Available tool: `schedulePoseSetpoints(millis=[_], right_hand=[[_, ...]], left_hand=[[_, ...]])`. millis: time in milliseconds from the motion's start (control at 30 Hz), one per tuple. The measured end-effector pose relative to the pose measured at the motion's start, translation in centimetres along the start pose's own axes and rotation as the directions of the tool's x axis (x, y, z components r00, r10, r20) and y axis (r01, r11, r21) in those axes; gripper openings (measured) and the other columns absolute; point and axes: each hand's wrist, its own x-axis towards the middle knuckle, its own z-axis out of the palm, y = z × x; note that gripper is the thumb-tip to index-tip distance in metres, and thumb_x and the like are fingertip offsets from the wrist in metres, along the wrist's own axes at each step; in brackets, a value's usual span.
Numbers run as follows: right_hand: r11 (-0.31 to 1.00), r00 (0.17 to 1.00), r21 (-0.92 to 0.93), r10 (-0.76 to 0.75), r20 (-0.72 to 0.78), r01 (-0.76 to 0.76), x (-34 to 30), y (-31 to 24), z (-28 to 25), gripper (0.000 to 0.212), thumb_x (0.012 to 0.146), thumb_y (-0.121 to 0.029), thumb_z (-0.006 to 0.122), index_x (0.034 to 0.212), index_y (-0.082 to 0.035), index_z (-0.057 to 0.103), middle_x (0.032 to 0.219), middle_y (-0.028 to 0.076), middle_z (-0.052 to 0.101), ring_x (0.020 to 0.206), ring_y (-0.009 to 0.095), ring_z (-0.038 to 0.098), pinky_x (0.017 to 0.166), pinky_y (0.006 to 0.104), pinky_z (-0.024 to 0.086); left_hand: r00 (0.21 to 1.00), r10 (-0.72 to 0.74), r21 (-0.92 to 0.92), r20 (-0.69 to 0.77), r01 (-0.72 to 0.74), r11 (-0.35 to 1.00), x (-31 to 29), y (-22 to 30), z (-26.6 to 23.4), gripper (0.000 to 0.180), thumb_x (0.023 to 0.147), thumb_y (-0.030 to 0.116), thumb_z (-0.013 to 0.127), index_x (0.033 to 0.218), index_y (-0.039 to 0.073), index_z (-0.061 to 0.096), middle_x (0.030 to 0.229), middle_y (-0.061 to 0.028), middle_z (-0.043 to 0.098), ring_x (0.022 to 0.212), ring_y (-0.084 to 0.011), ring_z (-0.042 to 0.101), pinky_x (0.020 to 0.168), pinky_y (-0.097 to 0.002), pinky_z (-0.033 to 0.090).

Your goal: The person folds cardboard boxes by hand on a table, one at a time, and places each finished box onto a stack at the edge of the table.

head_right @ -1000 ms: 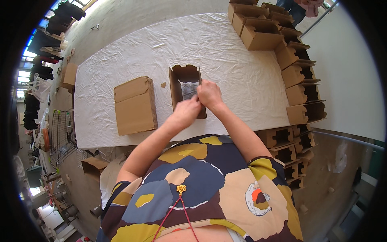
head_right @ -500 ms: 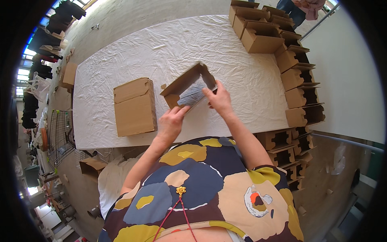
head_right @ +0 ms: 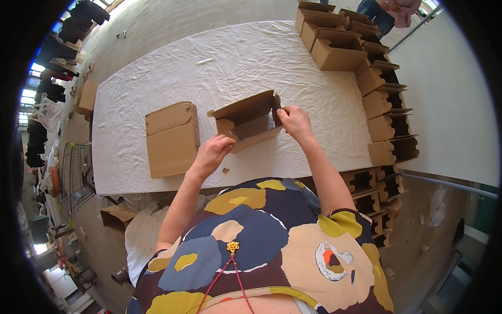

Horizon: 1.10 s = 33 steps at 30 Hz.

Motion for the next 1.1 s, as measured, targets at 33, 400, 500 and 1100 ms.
schedulePoseSetpoints(millis=[33, 400, 500, 1100], right_hand=[[0.996, 0.996, -0.044, -0.082, -0.040, 0.081, 0.3, 0.6, 0.1, 0.032, 0.091, -0.031, 0.058, 0.087, -0.003, 0.073, 0.074, 0.016, 0.068, 0.069, 0.030, 0.067, 0.069, 0.0417, 0.052], [0.964, 0.963, -0.096, -0.256, -0.090, 0.247, 0.9, 2.8, 1.0, 0.031, 0.094, -0.025, 0.053, 0.086, 0.000, 0.069, 0.091, 0.020, 0.066, 0.085, 0.037, 0.062, 0.076, 0.0466, 0.050], [0.962, 0.972, -0.184, -0.220, -0.088, 0.201, 0.8, 2.1, 1.3, 0.031, 0.094, -0.026, 0.052, 0.084, 0.000, 0.068, 0.095, 0.022, 0.066, 0.092, 0.041, 0.061, 0.083, 0.0501, 0.049], [0.982, 0.980, -0.037, -0.189, -0.058, 0.187, 0.7, 3.0, 1.2, 0.034, 0.091, -0.024, 0.050, 0.078, 0.002, 0.067, 0.082, 0.022, 0.067, 0.084, 0.041, 0.065, 0.079, 0.0501, 0.050]], left_hand=[[1.000, 0.002, -0.018, 0.003, -0.002, 1.000, 0.3, -0.3, 0.0, 0.013, 0.093, 0.015, 0.062, 0.101, 0.006, 0.066, 0.091, -0.0119, 0.066, 0.089, -0.0323, 0.062, 0.076, -0.0401, 0.050], [0.970, -0.208, -0.083, 0.127, 0.219, 0.972, 2.2, 0.6, -1.3, 0.025, 0.089, 0.021, 0.068, 0.110, 0.009, 0.064, 0.095, -0.0096, 0.069, 0.091, -0.0302, 0.066, 0.078, -0.0387, 0.053], [0.985, -0.127, 0.207, 0.119, 0.101, 0.973, 2.9, 3.7, -1.5, 0.032, 0.087, 0.025, 0.069, 0.115, 0.011, 0.063, 0.099, -0.0080, 0.067, 0.095, -0.0292, 0.065, 0.080, -0.0391, 0.053], [0.992, -0.126, -0.197, 0.024, 0.128, 0.972, 7.1, -1.2, 3.1, 0.029, 0.077, 0.004, 0.076, 0.100, 0.000, 0.060, 0.094, -0.0162, 0.065, 0.090, -0.0347, 0.064, 0.078, -0.0380, 0.051]])
